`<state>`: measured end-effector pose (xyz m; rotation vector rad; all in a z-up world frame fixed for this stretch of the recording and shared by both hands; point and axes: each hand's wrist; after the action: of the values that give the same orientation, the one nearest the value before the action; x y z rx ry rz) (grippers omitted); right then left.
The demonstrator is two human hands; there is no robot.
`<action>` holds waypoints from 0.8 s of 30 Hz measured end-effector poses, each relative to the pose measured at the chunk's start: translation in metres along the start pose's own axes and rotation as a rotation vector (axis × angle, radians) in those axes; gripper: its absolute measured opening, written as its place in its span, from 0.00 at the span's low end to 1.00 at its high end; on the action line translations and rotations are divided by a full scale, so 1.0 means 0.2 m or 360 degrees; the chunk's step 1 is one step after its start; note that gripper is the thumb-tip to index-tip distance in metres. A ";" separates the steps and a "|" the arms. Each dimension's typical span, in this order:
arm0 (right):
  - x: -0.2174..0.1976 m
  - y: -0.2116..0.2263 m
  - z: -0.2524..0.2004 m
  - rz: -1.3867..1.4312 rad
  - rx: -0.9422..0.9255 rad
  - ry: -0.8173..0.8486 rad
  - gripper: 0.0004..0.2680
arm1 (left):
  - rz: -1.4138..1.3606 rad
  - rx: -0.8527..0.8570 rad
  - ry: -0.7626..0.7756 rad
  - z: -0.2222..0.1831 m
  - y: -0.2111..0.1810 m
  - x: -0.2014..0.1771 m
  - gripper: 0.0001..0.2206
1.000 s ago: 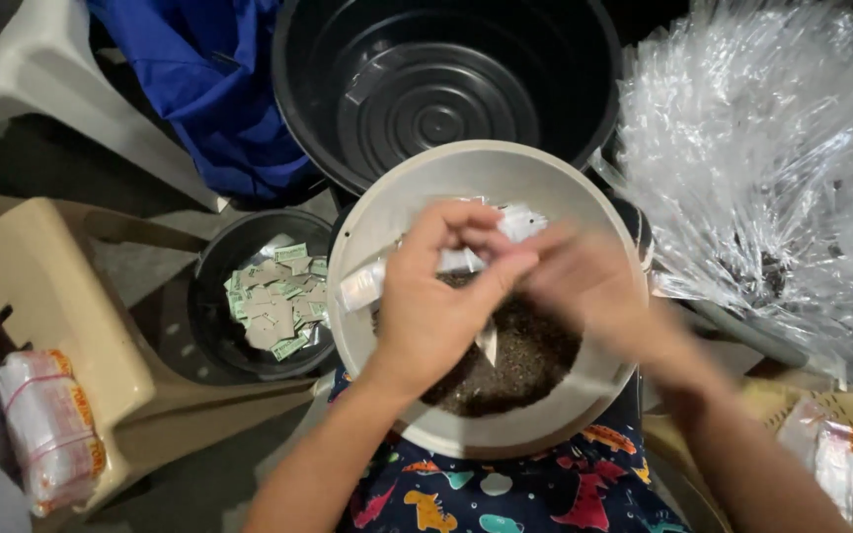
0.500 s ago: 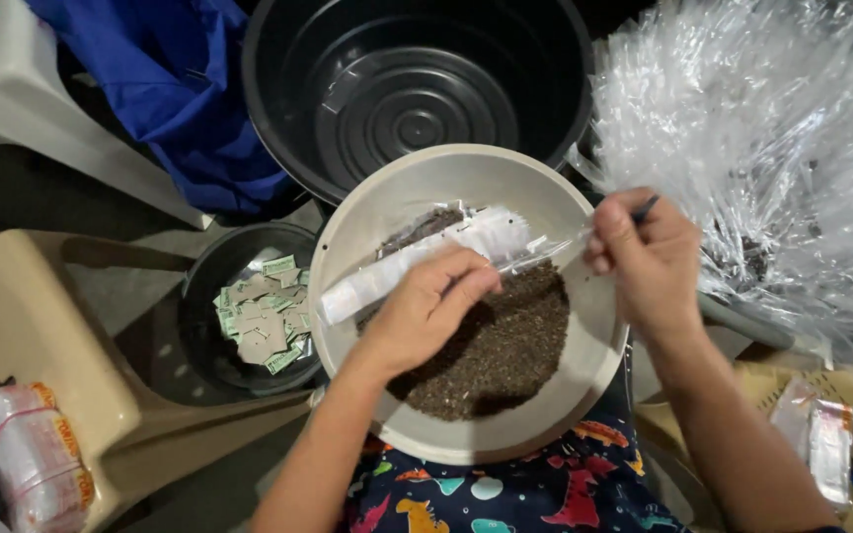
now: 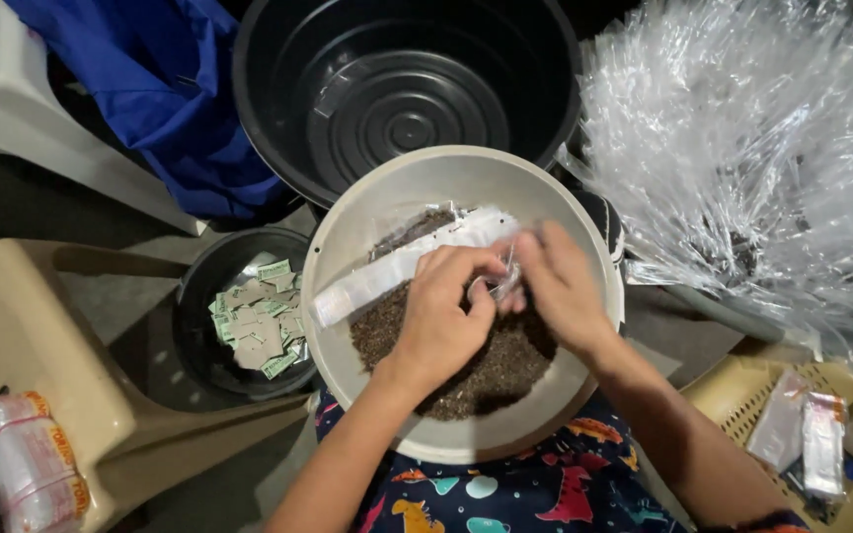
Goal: The person fills small plastic bags with a dark soil-like substance from a bowl using a small blue spoon, and then places the filled bags into a larger container.
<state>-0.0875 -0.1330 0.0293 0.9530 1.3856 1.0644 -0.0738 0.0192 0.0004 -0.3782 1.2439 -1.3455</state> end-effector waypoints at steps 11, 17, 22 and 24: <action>-0.04 -0.24 0.00 0.0494 -0.0029 0.0156 0.09 | 0.0141 0.0125 -0.0170 0.00 -0.04 -0.08 0.04; -0.05 -0.30 -0.10 0.1227 0.0025 0.0396 0.05 | -0.0441 -0.0376 -0.0006 0.02 -0.01 -0.06 0.05; -0.07 -0.23 -0.03 0.0611 -0.0002 0.0110 0.05 | -0.0275 -0.0261 0.0244 0.03 0.00 -0.05 0.12; -0.07 -0.16 -0.01 0.0196 -0.0119 0.0133 0.10 | -0.0432 -0.0550 0.0236 0.00 -0.04 -0.04 0.04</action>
<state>-0.0868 -0.1548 0.0019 0.9582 1.3592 1.2526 -0.0755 0.0233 0.0101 -0.7215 1.5991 -1.4040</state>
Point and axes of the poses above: each hand's wrist, its own z-axis towards the middle knuckle, its own x-axis out of the palm, y = z × x, and after that the axes turned 10 degrees about y, right-handed
